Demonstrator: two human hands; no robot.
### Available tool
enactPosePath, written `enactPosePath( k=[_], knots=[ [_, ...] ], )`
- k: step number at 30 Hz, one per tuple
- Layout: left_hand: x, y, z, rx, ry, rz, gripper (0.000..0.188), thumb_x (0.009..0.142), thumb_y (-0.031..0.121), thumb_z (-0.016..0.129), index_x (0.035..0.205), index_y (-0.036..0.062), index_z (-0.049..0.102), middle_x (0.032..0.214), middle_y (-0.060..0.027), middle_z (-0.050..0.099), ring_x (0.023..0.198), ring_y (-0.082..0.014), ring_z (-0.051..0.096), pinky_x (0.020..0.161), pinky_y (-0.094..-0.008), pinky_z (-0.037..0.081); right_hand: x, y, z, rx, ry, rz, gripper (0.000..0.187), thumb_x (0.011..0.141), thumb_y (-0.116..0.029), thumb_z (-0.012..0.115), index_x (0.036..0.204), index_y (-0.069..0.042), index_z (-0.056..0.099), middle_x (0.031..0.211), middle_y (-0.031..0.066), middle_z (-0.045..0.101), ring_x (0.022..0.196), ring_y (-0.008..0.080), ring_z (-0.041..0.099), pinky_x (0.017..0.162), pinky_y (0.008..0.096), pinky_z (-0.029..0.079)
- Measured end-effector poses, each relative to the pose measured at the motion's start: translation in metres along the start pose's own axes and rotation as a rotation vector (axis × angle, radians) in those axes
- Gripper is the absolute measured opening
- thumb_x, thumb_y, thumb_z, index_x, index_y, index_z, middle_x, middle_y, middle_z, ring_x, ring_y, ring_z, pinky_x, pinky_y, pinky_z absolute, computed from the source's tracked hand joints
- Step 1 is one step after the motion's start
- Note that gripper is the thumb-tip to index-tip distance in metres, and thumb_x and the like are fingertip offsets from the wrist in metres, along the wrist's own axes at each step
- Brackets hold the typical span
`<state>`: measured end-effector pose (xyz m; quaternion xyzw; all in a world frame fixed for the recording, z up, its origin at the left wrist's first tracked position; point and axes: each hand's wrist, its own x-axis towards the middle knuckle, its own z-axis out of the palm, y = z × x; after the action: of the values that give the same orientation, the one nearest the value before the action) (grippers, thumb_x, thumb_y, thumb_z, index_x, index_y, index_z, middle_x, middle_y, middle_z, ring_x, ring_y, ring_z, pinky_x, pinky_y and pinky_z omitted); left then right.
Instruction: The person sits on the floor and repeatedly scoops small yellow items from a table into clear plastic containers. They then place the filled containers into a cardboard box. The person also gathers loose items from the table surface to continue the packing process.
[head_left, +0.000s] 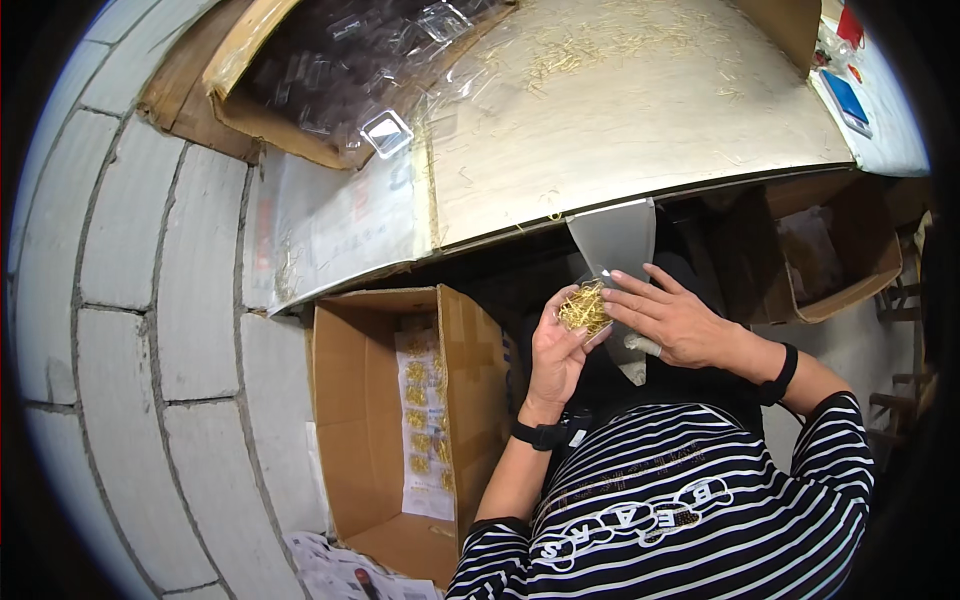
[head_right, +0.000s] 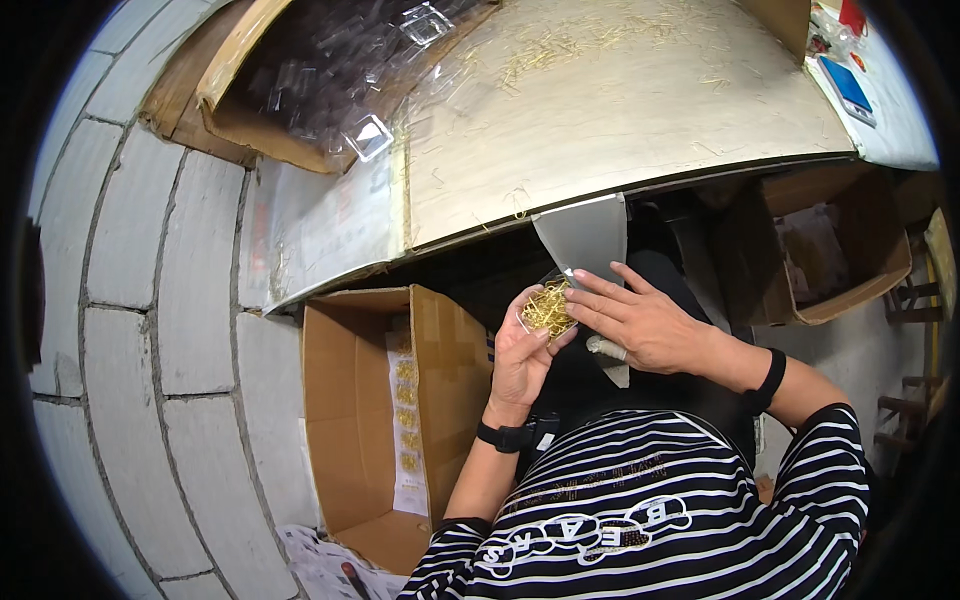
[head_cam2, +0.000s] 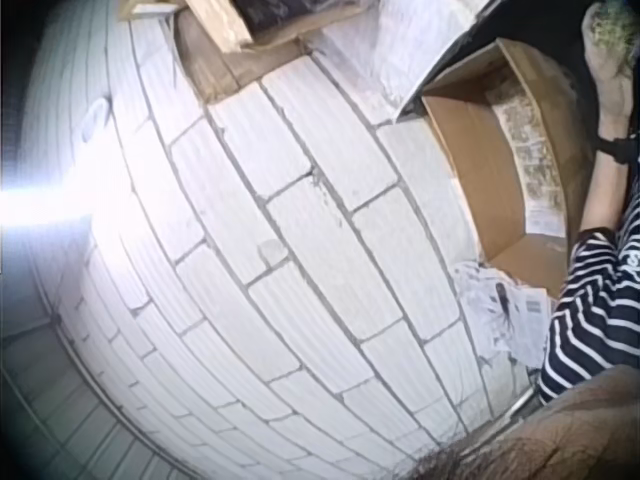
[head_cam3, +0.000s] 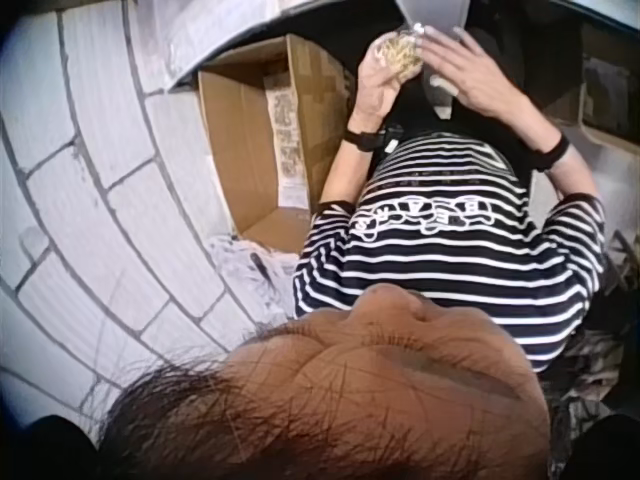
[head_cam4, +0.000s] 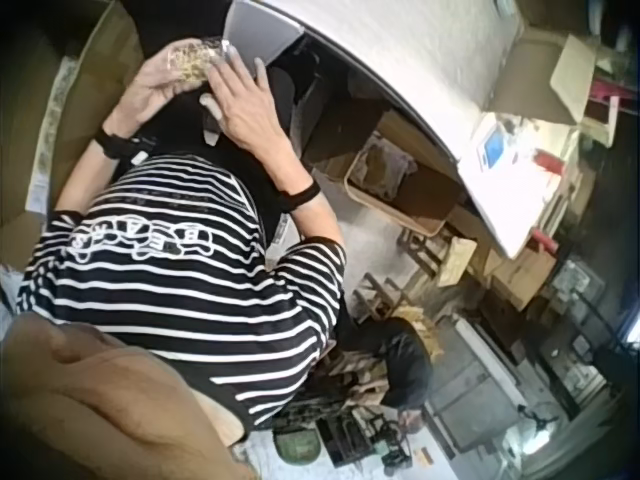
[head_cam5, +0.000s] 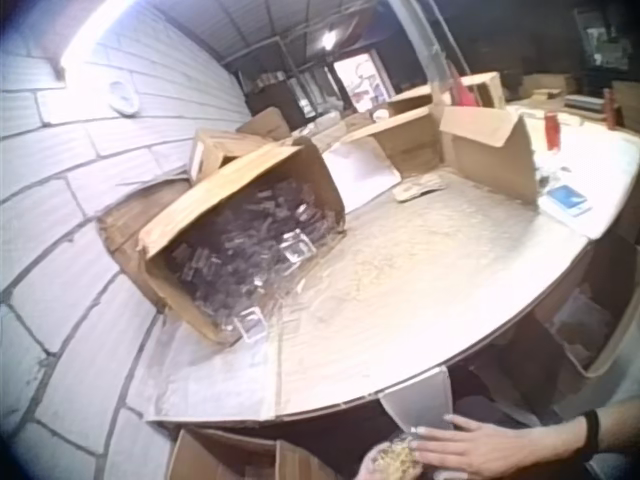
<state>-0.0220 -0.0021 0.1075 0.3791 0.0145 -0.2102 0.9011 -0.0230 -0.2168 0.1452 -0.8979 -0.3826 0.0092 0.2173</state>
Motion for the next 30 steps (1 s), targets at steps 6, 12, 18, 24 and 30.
enactPosePath(
  k=[6,12,18,24,30],
  knots=[
    [-0.003,0.004,0.001,0.002,0.017,0.005,0.044,0.093,0.014,0.053,0.132,0.0035,0.038,0.123,-0.0119,0.052,0.112,-0.0221,0.056,0.091,-0.0374,0.053,0.010,-0.002,0.013,0.124,0.201,0.032,0.057,0.081,-0.014,0.063,0.134,-0.005,0.043,0.141,0.0101,0.041,0.137,0.0247,0.031,0.112,0.0501,0.020],
    [0.002,-0.007,-0.004,0.021,0.139,0.073,0.037,0.101,0.028,0.039,0.125,0.0010,0.046,0.119,-0.0105,0.055,0.110,-0.0190,0.056,0.092,-0.0337,0.049,0.033,-0.018,0.022,0.004,0.122,-0.053,0.060,0.079,-0.014,0.062,0.135,-0.004,0.041,0.143,0.0111,0.039,0.136,0.0238,0.033,0.111,0.0508,0.021],
    [-0.003,-0.004,-0.005,0.067,0.227,0.141,0.034,0.101,0.026,0.038,0.120,0.0001,0.049,0.114,-0.0107,0.057,0.103,-0.0185,0.060,0.086,-0.0312,0.052,0.038,-0.025,0.027,0.031,0.094,-0.040,0.051,0.085,-0.020,0.060,0.131,-0.003,0.046,0.140,0.0101,0.043,0.134,0.0242,0.036,0.110,0.0520,0.023],
    [-0.009,0.018,-0.010,0.067,0.312,0.193,0.035,0.100,0.029,0.040,0.117,-0.0002,0.051,0.106,-0.0121,0.061,0.090,-0.0189,0.065,0.065,-0.0338,0.060,0.052,-0.036,-0.019,0.311,0.238,-0.155,0.040,0.082,-0.013,0.064,0.120,-0.002,0.055,0.121,0.0140,0.057,0.118,0.0307,0.051,0.103,0.0474,0.035],
    [-0.024,0.035,-0.036,0.048,0.339,0.182,0.035,0.100,0.028,0.040,0.118,0.0007,0.051,0.107,-0.0126,0.062,0.091,-0.0211,0.066,0.065,-0.0333,0.060,0.049,-0.082,-0.094,1.158,-0.204,-1.097,0.028,0.098,-0.008,0.038,0.109,0.001,0.061,0.118,0.0248,0.057,0.105,0.0345,0.060,0.092,0.0427,0.048]
  ],
)
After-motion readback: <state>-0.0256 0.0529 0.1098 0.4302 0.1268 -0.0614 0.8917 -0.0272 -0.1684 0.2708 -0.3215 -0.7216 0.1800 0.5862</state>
